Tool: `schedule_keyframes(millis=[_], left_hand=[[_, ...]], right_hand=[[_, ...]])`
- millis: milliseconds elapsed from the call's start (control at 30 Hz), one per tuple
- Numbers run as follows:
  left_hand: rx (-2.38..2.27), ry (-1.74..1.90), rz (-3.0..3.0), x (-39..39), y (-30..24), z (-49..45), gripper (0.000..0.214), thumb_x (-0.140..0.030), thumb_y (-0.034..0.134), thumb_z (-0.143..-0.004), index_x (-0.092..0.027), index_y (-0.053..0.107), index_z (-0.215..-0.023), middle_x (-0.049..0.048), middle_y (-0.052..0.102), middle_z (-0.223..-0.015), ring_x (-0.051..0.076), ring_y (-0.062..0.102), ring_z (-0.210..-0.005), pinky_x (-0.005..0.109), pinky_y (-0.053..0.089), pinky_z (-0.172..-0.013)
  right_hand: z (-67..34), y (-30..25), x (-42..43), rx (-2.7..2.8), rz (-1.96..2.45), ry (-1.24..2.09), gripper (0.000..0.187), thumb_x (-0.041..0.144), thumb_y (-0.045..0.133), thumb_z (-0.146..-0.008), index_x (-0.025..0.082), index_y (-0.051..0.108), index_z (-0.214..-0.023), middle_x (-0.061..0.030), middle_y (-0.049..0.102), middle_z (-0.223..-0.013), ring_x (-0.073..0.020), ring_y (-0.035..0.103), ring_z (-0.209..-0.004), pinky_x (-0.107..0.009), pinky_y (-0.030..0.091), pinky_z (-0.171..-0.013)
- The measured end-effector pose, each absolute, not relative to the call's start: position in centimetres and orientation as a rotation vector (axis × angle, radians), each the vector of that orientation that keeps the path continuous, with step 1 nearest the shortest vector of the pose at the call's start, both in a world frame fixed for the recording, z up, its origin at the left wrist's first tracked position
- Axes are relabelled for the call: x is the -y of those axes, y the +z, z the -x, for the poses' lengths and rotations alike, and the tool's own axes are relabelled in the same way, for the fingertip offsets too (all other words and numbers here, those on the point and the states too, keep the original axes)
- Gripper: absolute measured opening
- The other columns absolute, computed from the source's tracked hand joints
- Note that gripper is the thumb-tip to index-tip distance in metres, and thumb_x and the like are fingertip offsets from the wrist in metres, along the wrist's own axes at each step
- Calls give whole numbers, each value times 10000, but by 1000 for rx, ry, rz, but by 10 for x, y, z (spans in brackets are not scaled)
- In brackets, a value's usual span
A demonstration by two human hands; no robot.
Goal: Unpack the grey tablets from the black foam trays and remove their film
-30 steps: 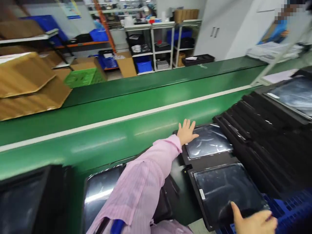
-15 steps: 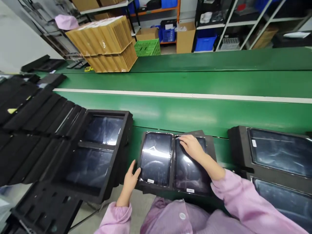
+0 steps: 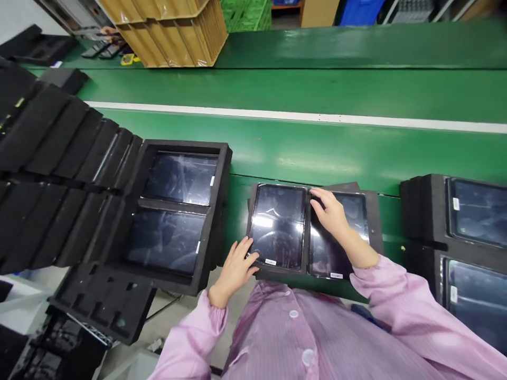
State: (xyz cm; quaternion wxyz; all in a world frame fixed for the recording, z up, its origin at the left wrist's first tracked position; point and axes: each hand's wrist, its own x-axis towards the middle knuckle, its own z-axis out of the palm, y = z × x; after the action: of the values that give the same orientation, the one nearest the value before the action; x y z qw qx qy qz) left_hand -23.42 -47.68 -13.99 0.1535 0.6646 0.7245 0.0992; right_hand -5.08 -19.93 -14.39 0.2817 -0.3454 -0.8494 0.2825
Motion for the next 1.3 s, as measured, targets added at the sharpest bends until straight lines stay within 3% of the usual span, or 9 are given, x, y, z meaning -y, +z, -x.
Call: schedule_keyframes(millis=[200, 333, 467, 667, 833, 967, 1033, 1167, 1300], left_hand=[[-1934, 435, -2009, 465, -144, 250, 199, -131, 523, -829, -248, 684, -838, 83, 658, -1174, 273, 524, -1219, 527, 394, -1030], [-2140, 1038, -1399, 453, -152, 242, 133, -198, 508, -829, -226, 620, -764, 56, 723, -881, 255, 651, -1010, 535, 404, -1006], [-2102, 1721, -254, 432, -164, 246, 118, -286, 501, -828, -208, 477, -744, -3, 642, -678, 202, 683, -755, 502, 489, -909], [-1717, 1860, 6, 432, -167, 255, 179, -329, 561, -799, -215, 454, -713, -14, 655, -689, 183, 684, -774, 466, 506, -900], [-1965, 1427, -997, 472, -160, 236, 117, -312, 540, -840, -221, 612, -846, 43, 733, -884, 246, 682, -927, 503, 476, -931], [-1978, 857, -1897, 492, -159, 229, 247, -191, 484, -853, -231, 649, -1033, 97, 694, -1109, 271, 600, -1126, 490, 415, -991], [-2053, 732, -2039, 495, -161, 227, 297, -161, 453, -859, -217, 619, -1100, 109, 686, -1125, 266, 590, -1139, 482, 394, -999], [-2177, 663, -2140, 498, -164, 218, 326, -175, 419, -872, -234, 606, -1132, 88, 712, -1051, 249, 622, -1069, 473, 324, -1034], [-2311, 533, -1963, 485, -153, 206, 364, -208, 427, -876, -272, 596, -1192, 102, 681, -1079, 271, 590, -1088, 475, 354, -991]], right_hand=[[23, -136, 246, 2109, 1035, 841, 288, 319, 445, -894, 208, 640, -1075, -98, 679, -1097, -224, 612, -1064, -435, 468, -973], [11, -136, 270, 1957, 1194, 929, 269, 316, 463, -879, 208, 636, -1055, -96, 681, -1079, -224, 619, -1038, -429, 476, -951], [3, -142, 293, 1620, 1327, 1123, 244, 307, 494, -852, 192, 603, -1038, -80, 704, -941, -176, 662, -763, -356, 547, -739], [22, -144, 309, 1250, 1418, 1503, 231, 380, 548, -796, 178, 579, -904, -12, 662, -686, -110, 578, -490, -246, 481, -475], [70, -133, 274, 1211, 1456, 1820, 400, 398, 574, -784, 173, 509, -1108, -70, 690, -913, -164, 676, -653, -265, 527, -514], [109, -110, 274, 1994, 1557, 1338, 359, 195, 544, -812, 182, 535, -1171, -64, 717, -847, -189, 671, -675, -279, 508, -586], [115, -92, 297, 2470, 1135, 1179, 227, 148, 512, -816, 185, 632, -1005, -51, 711, -721, -191, 657, -626, -269, 482, -573], [87, -64, 341, 2584, -127, 1647, 163, 206, 525, -848, 242, 684, -834, 30, 716, -695, -125, 645, -584, -209, 476, -572], [35, -74, 321, 2197, 693, 1807, 210, 299, 498, -875, 260, 689, -955, -13, 733, -935, -156, 684, -826, -284, 526, -765]])
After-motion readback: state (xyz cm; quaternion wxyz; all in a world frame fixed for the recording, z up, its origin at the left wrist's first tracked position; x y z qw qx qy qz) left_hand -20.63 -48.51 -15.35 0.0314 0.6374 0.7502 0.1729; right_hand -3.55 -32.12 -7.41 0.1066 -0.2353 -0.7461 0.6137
